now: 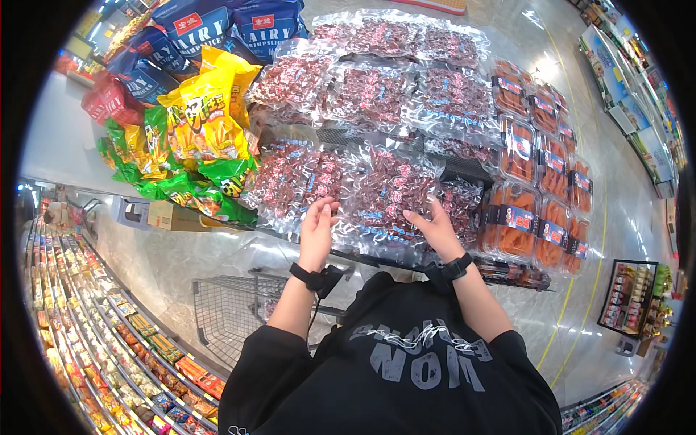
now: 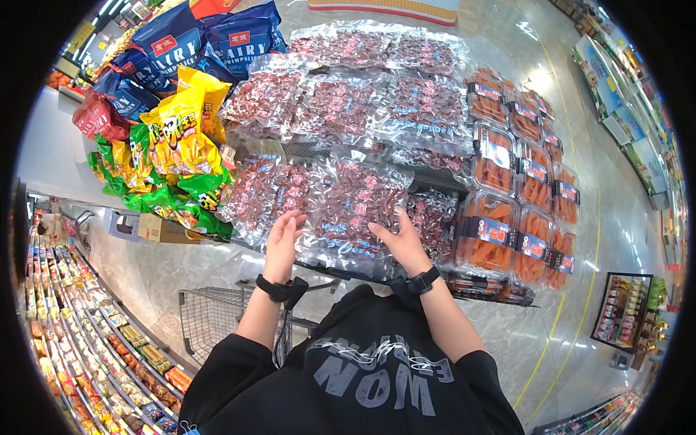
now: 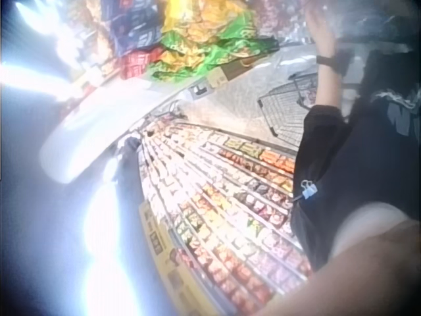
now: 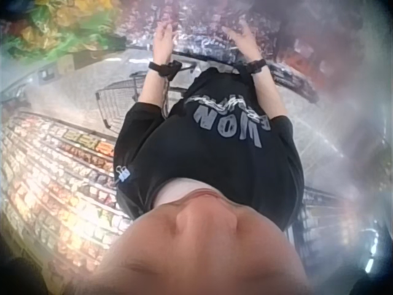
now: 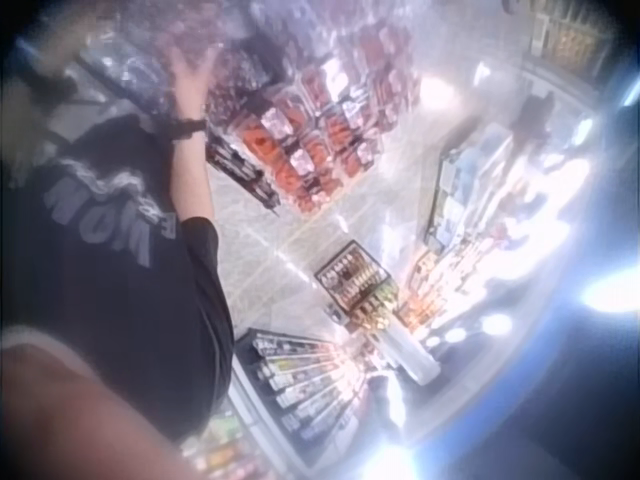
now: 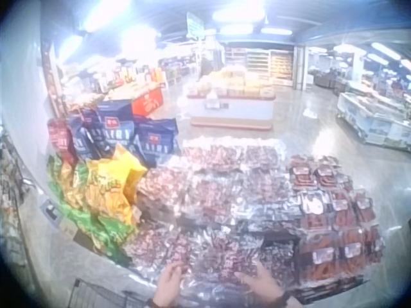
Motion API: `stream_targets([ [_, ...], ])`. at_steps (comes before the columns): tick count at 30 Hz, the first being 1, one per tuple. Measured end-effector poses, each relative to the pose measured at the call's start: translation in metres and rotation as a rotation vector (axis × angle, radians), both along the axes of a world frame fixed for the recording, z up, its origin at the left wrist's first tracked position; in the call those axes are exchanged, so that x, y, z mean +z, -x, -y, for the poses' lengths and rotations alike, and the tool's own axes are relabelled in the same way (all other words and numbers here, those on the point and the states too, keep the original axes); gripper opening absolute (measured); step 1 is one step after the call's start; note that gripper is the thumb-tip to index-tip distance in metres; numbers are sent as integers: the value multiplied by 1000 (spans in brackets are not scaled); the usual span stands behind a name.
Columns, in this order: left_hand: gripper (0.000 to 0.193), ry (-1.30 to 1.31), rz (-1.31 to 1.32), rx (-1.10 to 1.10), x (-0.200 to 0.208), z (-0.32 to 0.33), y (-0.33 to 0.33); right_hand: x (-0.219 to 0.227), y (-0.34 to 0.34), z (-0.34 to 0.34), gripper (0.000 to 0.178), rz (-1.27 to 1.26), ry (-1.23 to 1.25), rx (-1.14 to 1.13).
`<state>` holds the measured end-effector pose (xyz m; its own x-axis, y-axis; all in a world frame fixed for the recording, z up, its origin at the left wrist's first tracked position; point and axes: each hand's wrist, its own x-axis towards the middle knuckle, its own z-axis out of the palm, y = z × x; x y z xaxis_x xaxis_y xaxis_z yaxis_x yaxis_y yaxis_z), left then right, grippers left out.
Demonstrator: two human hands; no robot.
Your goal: Selecting multiple bags of packaged meat snacks from a store shelf and placing them into a shopping cart.
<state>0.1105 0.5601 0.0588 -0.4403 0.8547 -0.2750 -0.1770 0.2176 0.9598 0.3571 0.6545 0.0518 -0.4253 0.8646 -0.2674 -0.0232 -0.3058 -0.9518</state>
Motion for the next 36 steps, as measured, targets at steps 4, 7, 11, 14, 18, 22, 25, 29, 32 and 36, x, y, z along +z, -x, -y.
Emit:
stream_targets([
  [4,47,8,11,-119,13,2,3,-3,-3,-10,75,368,-339,93],
  [7,58,13,-137,-135,30,-2,-10,-9,1,-7,73,403,-379,102],
  [11,73,60,-70,-183,26,-3,-5,-1,11,3,72,327,-324,61],
  [14,79,87,33,-311,34,-10,-3,-10,15,9,66,164,-213,-6],
  [18,75,-132,-182,-347,59,-1,-31,2,10,12,59,-8,-137,-13],
  [22,65,-141,71,-339,63,5,-39,34,5,17,67,-92,-77,5],
  [25,60,-88,157,-342,75,6,-47,19,-7,16,72,-67,-185,-24],
  [29,60,-56,124,-322,85,17,-55,37,-11,26,82,-52,-257,-35],
  [32,67,-123,193,-290,79,28,-67,47,-25,33,92,-41,-156,-25],
  [36,85,-117,210,-300,85,49,-82,61,-42,48,96,-44,-170,38],
])
